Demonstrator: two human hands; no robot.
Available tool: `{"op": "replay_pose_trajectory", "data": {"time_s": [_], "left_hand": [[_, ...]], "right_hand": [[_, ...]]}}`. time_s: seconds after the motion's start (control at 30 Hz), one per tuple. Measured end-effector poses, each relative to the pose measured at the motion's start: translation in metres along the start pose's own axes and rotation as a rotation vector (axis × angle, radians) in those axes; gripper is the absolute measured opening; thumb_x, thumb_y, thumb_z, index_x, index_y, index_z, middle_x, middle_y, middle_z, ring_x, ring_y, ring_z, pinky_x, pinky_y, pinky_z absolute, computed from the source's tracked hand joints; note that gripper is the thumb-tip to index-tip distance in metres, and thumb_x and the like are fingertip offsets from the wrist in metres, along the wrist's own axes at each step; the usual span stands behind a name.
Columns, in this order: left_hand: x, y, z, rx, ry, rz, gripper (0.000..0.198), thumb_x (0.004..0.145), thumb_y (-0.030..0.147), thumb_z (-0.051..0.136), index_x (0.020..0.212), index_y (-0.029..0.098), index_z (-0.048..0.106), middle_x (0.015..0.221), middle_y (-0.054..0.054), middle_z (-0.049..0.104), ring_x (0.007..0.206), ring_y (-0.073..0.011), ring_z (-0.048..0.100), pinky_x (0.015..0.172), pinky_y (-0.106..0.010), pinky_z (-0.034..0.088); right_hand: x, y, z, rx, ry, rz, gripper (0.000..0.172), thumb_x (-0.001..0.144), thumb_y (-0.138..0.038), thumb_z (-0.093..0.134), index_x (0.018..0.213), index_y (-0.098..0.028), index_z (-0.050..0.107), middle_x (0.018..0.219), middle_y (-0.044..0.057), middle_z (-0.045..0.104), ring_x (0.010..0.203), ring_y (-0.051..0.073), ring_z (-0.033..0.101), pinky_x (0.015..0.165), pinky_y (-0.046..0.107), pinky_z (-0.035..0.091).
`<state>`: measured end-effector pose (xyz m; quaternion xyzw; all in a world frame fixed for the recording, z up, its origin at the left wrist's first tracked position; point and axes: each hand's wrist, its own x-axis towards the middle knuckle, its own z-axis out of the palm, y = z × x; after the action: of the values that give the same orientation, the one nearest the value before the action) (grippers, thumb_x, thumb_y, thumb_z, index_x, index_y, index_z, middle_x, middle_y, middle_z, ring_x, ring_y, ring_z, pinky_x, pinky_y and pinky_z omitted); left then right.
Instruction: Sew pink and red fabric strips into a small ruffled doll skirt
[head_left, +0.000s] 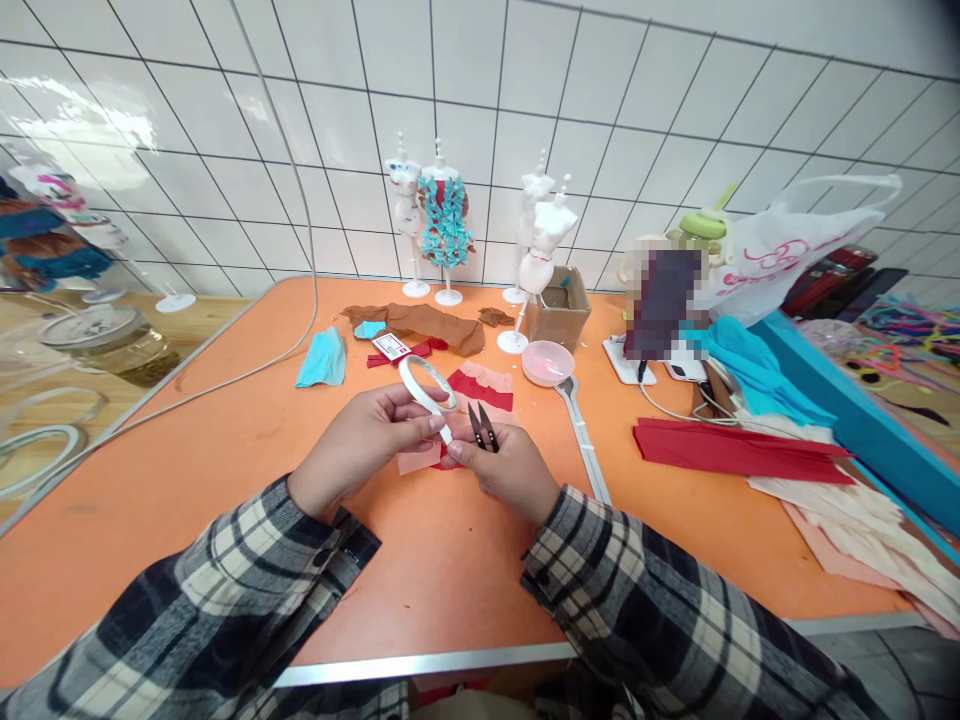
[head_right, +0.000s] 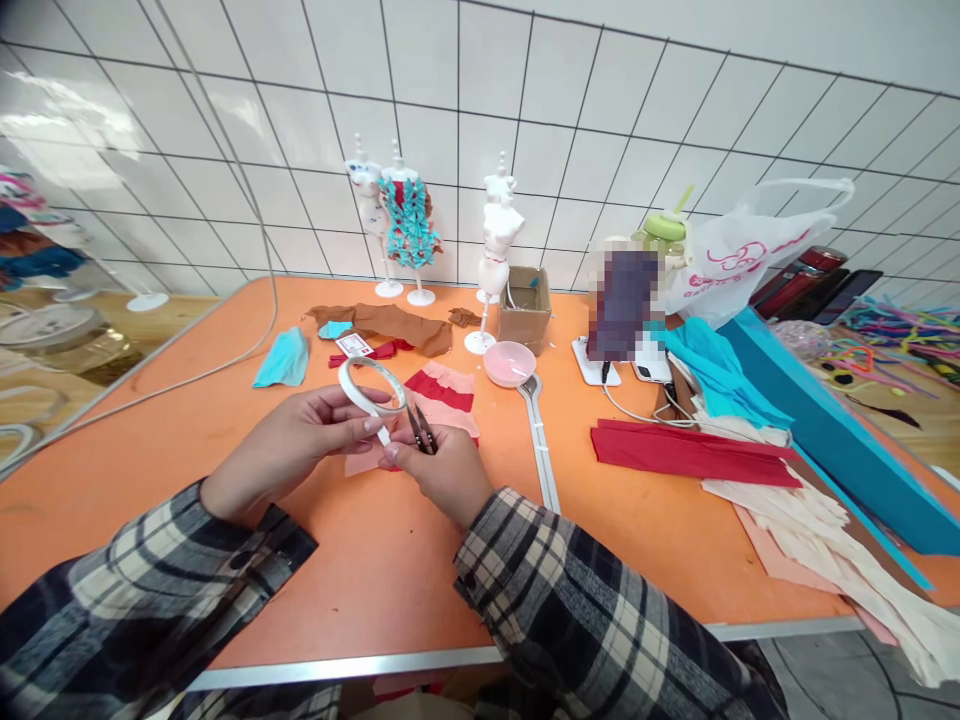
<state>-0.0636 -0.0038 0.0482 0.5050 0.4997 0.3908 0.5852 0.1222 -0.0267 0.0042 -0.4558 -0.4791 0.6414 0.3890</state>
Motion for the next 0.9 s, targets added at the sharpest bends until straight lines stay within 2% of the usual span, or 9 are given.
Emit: {"op": "replay_pose_trajectory", "data": {"time_s": [0.13,0.23,0.3,0.4,0.57,0.7,0.9], "left_hand": [[0.001,0.003,-0.002,-0.027,0.123,0.103,0.055,0.061,0.042,0.096,0.105,0.017,0.075,0.072,0.0,0.073,0.066,-0.0164,0.069,0.069,-0.03,0.058],[0.002,0.003,-0.005,-0.032,0.103,0.115,0.055,0.063,0.038,0.095,0.109,0.017,0.074,0.077,0.0,0.073,0.07,-0.0163,0.07,0.07,-0.029,0.057],[0.002,0.002,-0.006,-0.021,0.081,0.113,0.056,0.064,0.035,0.094,0.112,0.017,0.073,0.085,-0.003,0.075,0.077,-0.0187,0.072,0.073,-0.031,0.058],[0.002,0.001,-0.005,-0.005,0.066,0.129,0.056,0.064,0.03,0.093,0.114,0.018,0.072,0.087,-0.003,0.076,0.083,-0.0208,0.073,0.078,-0.033,0.058],[0.001,0.001,-0.002,-0.011,0.071,0.141,0.055,0.063,0.024,0.091,0.113,0.018,0.071,0.085,-0.001,0.074,0.081,-0.0199,0.073,0.076,-0.031,0.059],[0.001,0.001,-0.001,-0.022,0.058,0.13,0.058,0.063,0.022,0.09,0.117,0.017,0.069,0.082,0.0,0.074,0.078,-0.0185,0.073,0.074,-0.03,0.059],[0.0,0.0,0.001,-0.028,0.04,0.116,0.061,0.064,0.024,0.091,0.12,0.016,0.068,0.085,-0.001,0.075,0.078,-0.0187,0.074,0.076,-0.032,0.061]], "right_hand": [[-0.004,0.002,0.003,-0.101,0.048,-0.08,0.04,0.095,-0.054,0.055,0.106,-0.017,0.064,0.075,0.002,0.072,0.039,0.007,0.043,0.039,0.023,0.034],[-0.009,0.004,0.003,-0.247,0.033,-0.146,0.037,0.103,-0.052,0.043,0.104,-0.02,0.061,0.062,-0.004,0.059,0.041,0.009,0.046,0.042,0.022,0.037],[-0.012,0.006,0.003,-0.312,0.025,-0.195,0.04,0.107,-0.051,0.035,0.099,-0.021,0.061,0.063,-0.005,0.052,0.044,0.009,0.046,0.045,0.022,0.038],[-0.016,0.008,0.004,-0.339,-0.012,-0.212,0.042,0.109,-0.05,0.03,0.1,-0.022,0.059,0.066,-0.005,0.05,0.047,0.01,0.047,0.046,0.022,0.042],[-0.017,0.004,0.006,-0.425,-0.072,-0.185,0.029,0.109,-0.042,0.035,0.095,-0.022,0.051,0.063,-0.006,0.057,0.047,0.01,0.055,0.051,0.023,0.042],[-0.017,0.001,0.005,-0.519,-0.056,-0.236,0.026,0.109,-0.038,0.038,0.088,-0.024,0.046,0.062,-0.005,0.058,0.051,0.011,0.054,0.055,0.025,0.04],[-0.016,0.002,0.004,-0.551,-0.019,-0.253,0.028,0.108,-0.041,0.035,0.088,-0.025,0.047,0.059,-0.004,0.052,0.053,0.014,0.052,0.056,0.027,0.036]]}}
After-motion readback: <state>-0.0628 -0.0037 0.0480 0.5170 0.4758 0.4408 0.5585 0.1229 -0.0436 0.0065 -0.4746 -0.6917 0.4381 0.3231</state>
